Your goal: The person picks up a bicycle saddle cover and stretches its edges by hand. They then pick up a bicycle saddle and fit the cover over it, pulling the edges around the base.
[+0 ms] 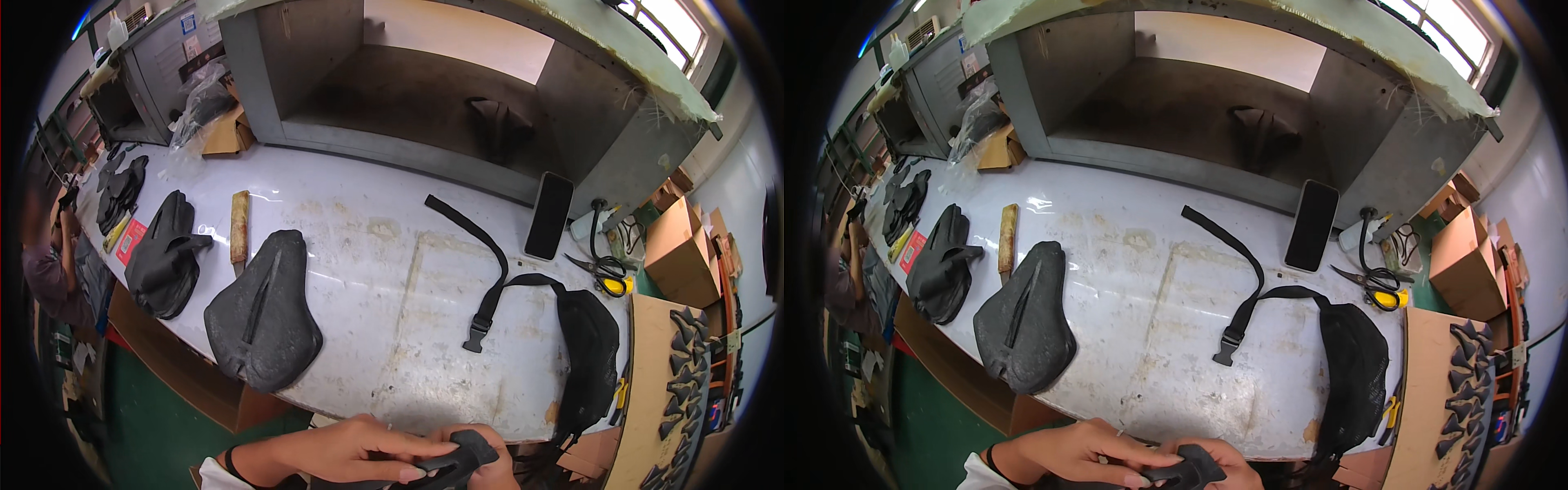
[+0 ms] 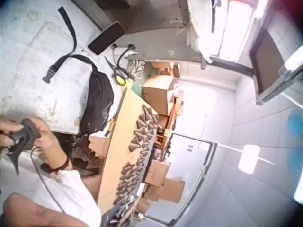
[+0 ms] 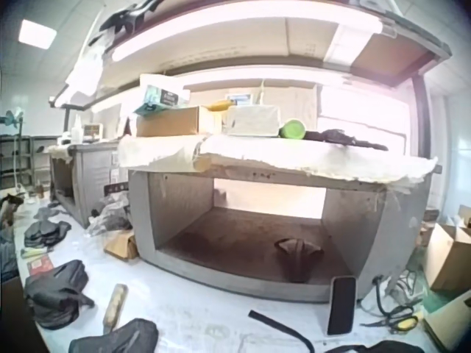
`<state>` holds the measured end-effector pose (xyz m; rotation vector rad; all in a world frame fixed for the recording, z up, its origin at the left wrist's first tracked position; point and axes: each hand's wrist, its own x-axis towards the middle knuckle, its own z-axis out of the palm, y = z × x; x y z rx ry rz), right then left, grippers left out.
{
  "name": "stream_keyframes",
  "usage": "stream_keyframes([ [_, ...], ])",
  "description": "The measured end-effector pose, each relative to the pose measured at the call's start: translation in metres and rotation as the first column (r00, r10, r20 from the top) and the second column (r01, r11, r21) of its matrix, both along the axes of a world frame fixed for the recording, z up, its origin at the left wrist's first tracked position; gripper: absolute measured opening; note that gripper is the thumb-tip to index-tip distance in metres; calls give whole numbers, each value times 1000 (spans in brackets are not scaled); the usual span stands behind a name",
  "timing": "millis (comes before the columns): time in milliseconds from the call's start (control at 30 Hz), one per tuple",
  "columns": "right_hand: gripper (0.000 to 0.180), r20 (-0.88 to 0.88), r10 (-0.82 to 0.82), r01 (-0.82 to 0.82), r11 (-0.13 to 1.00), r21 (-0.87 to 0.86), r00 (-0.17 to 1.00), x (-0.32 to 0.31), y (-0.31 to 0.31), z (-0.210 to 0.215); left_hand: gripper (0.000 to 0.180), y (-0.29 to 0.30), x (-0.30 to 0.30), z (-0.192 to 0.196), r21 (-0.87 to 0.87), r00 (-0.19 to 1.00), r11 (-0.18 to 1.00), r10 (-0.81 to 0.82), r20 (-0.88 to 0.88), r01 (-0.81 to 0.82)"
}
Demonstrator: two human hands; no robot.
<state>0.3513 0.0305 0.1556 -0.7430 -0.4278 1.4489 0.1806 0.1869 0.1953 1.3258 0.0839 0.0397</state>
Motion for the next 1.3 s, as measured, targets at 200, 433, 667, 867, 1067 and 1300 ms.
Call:
stream_keyframes([
  [200, 22, 18, 89, -91, 990, 111, 996, 6, -3, -12, 47, 5, -7, -3, -100, 994, 990, -105, -26, 101],
  [433, 12, 481, -95, 128, 991, -36, 872, 8, -12, -24, 45, 2, -6, 0, -90, 996, 994, -68, -55, 63],
  [667, 14, 281, -110, 98, 994, 57, 953, 8, -11, -36, 45, 0, -2, 5, -21, 993, 997, -81, -90, 79],
  [867, 13, 328, -144, 149, 989, 10, 934, 2, -12, -35, 49, -7, -1, 4, 203, 1000, 979, -20, -13, 22],
  [1067, 18, 147, -260, 263, 965, 4, 954, -17, -2, -12, 35, -17, 14, 13, 365, 955, 891, 201, 218, -271],
  [1300, 21, 798, -417, 332, 898, 288, 436, -12, 2, 5, 41, -22, 12, 7, 289, 951, 916, 222, 217, -279],
])
